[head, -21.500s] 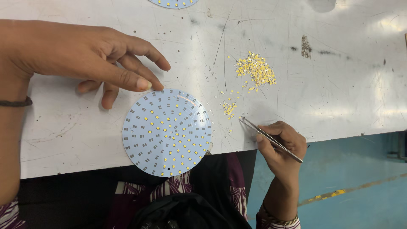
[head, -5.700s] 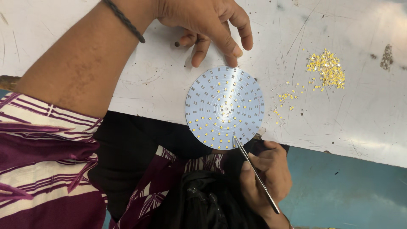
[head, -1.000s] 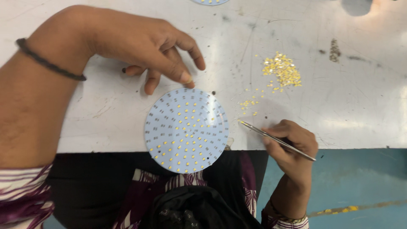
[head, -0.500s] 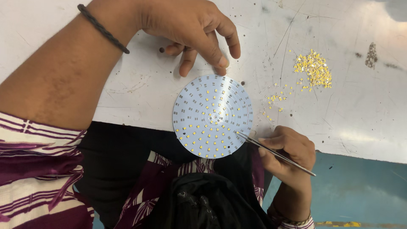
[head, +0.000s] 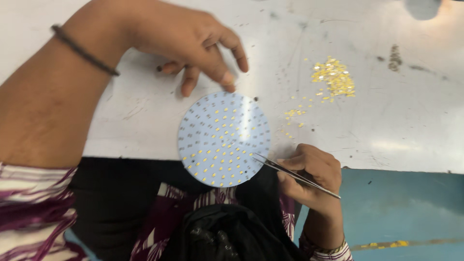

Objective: The person uses tweezers to pick up small yellow LED components from a pile on the table and places them onto designated spots on a circular LED board. The person repeats this process, filling the board with LEDs.

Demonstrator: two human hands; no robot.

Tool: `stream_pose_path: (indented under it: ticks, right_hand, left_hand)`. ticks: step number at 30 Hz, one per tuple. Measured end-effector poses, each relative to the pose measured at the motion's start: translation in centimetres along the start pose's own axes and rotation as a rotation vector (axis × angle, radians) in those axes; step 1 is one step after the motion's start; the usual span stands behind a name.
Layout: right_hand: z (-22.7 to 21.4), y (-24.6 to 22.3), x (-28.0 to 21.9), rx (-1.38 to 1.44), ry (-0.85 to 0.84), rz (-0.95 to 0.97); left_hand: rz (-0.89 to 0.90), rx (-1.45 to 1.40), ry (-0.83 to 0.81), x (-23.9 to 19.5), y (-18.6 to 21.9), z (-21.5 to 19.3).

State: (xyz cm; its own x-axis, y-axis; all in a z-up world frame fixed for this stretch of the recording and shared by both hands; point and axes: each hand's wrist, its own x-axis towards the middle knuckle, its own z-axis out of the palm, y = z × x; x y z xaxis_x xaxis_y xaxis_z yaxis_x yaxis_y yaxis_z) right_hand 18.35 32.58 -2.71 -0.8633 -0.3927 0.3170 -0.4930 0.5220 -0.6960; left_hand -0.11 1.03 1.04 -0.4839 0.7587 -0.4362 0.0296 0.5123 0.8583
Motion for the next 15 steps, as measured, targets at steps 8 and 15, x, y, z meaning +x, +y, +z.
stream_pose_path:
  ticks: [8,15]
  right_hand:
    - [-2.5,1.8,-1.3,-0.061,0.222,0.248]
    - [-2.3,1.8,-1.0,-0.095,0.174,0.207]
  left_hand:
    - [0.001,0.024,-0.026,0.5,-0.8,-0.3]
    - [-0.028,0.056,-0.003,0.5,-0.4,-0.2]
